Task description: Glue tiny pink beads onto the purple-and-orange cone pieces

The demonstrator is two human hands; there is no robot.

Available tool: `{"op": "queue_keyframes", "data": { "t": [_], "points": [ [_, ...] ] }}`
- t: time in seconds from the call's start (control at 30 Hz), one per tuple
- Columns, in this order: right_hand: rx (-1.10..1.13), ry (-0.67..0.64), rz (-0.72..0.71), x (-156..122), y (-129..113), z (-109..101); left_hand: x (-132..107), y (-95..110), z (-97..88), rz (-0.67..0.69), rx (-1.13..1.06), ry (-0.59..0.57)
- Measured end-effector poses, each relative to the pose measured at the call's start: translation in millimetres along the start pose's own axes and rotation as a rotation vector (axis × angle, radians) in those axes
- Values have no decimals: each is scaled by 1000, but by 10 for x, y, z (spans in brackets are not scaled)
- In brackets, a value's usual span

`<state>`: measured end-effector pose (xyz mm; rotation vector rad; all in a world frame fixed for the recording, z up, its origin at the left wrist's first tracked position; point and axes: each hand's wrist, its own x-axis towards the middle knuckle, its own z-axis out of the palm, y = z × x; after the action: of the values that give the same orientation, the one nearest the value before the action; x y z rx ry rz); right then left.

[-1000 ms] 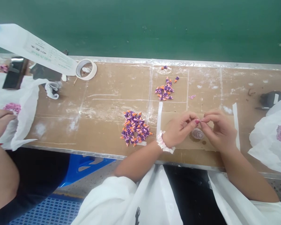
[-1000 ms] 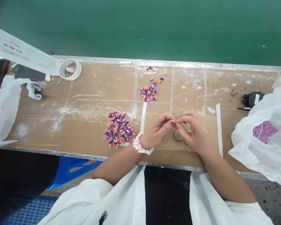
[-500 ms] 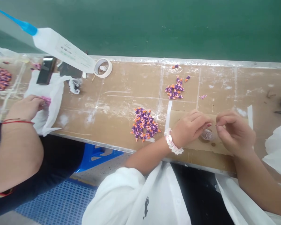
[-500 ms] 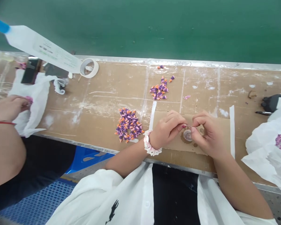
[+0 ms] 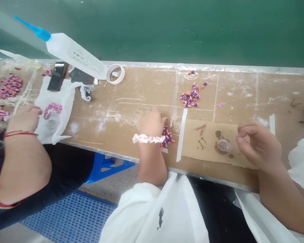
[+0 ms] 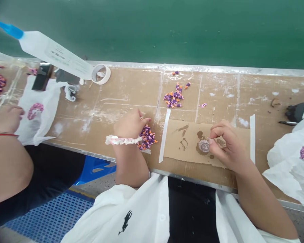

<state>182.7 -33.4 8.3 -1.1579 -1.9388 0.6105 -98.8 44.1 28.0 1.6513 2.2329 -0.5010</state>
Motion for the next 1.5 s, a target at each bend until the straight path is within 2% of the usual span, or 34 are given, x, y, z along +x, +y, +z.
{"op": "queue_keyframes", "data": {
  "t": [0.13,0.23,0.4,0.53,0.6,0.67,0.73,0.8,0.87,0.93,1.03,1.1,1.17,1.3,1.4,1.5],
  "points": [
    [-202,-273,-86,11,-74,-47,96,-7,9,-9,-13,-50],
    [-284,-387,-90,-17,-95,-52,116,10,5,3,-10,-66],
    [-334,-388,-96,-25,-107,-35,107,48,0,4,6,-103],
    [-406,-414,-143,-2,-120,-13,97,66,29,-10,15,-51],
    [-441,-417,-155,0,-120,0,87,83,47,-5,-35,17],
    [-455,-399,-163,-3,-115,13,78,125,75,61,-155,131],
    [-456,-387,-164,-5,-108,22,69,202,122,210,-365,245],
    [-443,-388,-161,-5,-98,19,47,311,191,403,-658,264],
    [-422,-397,-151,-2,-90,-2,-6,435,265,574,-976,140],
    [-389,-391,-134,6,-90,-40,-94,551,321,674,-1257,-146],
    [-256,-345,-96,28,-123,-100,-254,672,350,628,-1560,-653],
    [-119,-270,-72,40,-159,-114,-347,715,347,546,-1692,-862],
    [3,-152,-47,38,-189,-95,-412,738,347,505,-1781,-950],
    [121,67,8,-7,-197,16,-481,767,404,527,-1869,-1020],
    [45,182,13,-39,-203,108,-507,790,485,590,-1873,-1063],
    [-38,235,17,-45,-233,164,-528,811,553,656,-1826,-1101]
  ]
}}
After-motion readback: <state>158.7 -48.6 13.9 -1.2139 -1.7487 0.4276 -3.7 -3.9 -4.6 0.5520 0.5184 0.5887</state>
